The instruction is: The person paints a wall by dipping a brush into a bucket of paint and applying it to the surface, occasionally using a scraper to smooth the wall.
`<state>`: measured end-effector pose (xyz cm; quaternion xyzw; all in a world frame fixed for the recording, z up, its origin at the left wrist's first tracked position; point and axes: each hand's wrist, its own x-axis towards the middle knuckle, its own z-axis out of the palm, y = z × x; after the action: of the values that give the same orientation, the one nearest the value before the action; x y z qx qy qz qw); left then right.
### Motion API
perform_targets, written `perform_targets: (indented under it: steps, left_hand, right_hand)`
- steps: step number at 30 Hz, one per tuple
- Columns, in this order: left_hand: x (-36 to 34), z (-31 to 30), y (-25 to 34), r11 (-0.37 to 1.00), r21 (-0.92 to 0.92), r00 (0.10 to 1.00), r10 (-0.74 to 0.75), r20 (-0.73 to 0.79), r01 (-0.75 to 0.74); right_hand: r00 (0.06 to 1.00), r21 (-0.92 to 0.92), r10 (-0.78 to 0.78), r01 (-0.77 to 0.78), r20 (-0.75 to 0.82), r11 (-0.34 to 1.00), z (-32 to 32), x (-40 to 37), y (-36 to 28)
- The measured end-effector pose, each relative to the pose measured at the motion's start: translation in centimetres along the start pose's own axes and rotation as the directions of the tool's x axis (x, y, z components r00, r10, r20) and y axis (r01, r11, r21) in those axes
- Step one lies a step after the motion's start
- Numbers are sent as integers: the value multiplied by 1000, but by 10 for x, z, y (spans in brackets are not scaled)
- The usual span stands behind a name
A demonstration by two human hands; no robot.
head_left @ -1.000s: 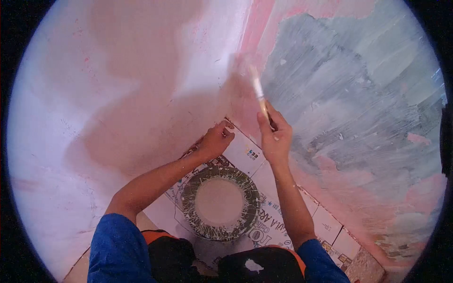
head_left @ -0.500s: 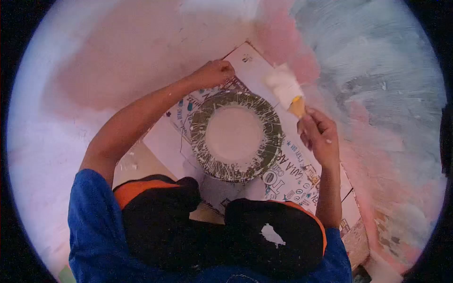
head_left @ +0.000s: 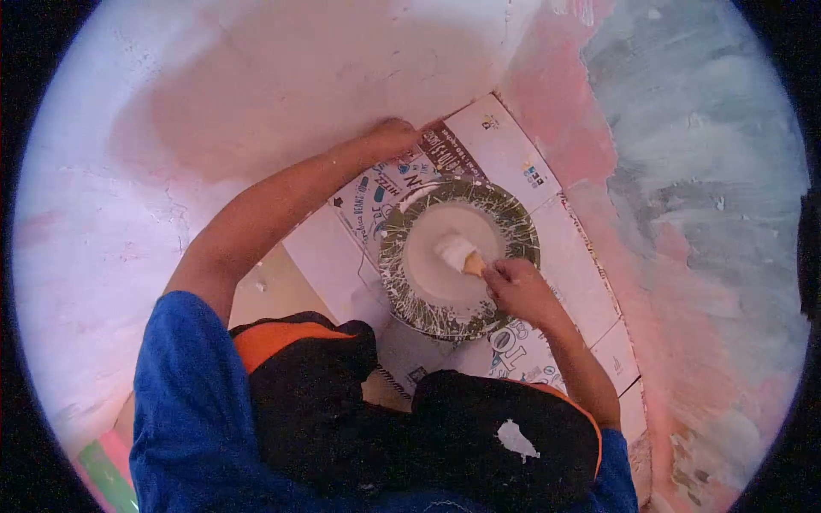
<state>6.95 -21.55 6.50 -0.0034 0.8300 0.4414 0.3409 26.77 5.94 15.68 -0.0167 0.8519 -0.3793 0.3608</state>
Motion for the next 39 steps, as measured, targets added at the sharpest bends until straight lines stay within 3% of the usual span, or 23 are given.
perform_targets:
  steps: [3, 6, 8, 13, 16, 18, 19, 21, 25, 28, 30, 31, 32, 33, 34, 35, 36, 37, 39]
  left_hand:
    - [-6, 2, -1, 998, -61, 999, 31, 15, -30]
    - [-4, 7, 2, 997, -71, 994, 50, 95, -43]
    - [0, 15, 4, 996, -74, 990, 63, 127, -54]
    - [-4, 25, 19, 994, -41, 969, 108, 221, -102]
    - [-11, 23, 24, 986, 22, 963, 154, 222, -163]
    - [-14, 24, 26, 993, 6, 968, 110, 226, -114]
    - [-15, 25, 25, 993, 8, 968, 113, 226, -118]
    - [-18, 25, 23, 995, -12, 972, 103, 211, -102]
    - [-20, 25, 18, 997, 8, 978, 72, 193, -75]
    - [-17, 23, 16, 993, -20, 967, 115, 225, -114]
    - [-13, 23, 13, 994, 13, 970, 101, 219, -106]
    - [-9, 22, 8, 994, 8, 970, 104, 220, -108]
    - [-5, 21, 1, 956, 104, 937, 240, 255, -274]
    - [-7, 22, 7, 881, 192, 879, 365, 306, -433]
    - [-9, 24, 12, 877, 191, 874, 372, 312, -441]
    - [-13, 27, 17, 953, 113, 931, 242, 272, -281]
    - [-17, 31, 25, 993, 28, 964, 102, 244, -112]
    - [-16, 35, 27, 992, 30, 961, 111, 251, -123]
    - [-17, 37, 31, 994, 11, 966, 105, 235, -110]
  right_hand:
    - [992, 56, -101, 106, -82, 993, -14, -37, -19]
    - [968, -79, -182, 170, -171, 982, -31, -55, -40]
    - [883, -393, -418, 314, -215, 864, -38, -56, -46]
    - [837, -384, -468, 348, -284, 855, -33, -47, -46]
    - [747, -526, -533, 290, -398, 799, -13, -29, -39]
    - [651, -627, -582, 203, -488, 752, -3, -17, -31]
    - [648, -628, -583, 202, -490, 752, 0, -12, -27]
    - [742, -731, -515, 50, -429, 680, 2, -6, -23]
    - [801, -788, -473, 2, -368, 615, -21, -31, -29]
    - [867, -781, -349, -71, -356, 621, -49, -64, -41]
    - [883, -558, -247, -20, -399, 830, -67, -81, -40]
    - [822, -434, -353, 146, -446, 889, -71, -84, -30]
    - [822, -438, -352, 142, -448, 888, -75, -85, -27]
    - [923, -13, -78, 79, -378, 997, -79, -87, -25]
    - [970, 402, 149, -61, -192, 914, -81, -88, -23]
    - [967, 404, 156, -63, -203, 913, -81, -88, -22]
    - [981, 575, 140, -37, -135, 817, -77, -85, -19]
    - [992, 725, 107, -22, -71, 688, -73, -83, -15]
    - [994, 760, 72, 14, -80, 650, -66, -77, -5]
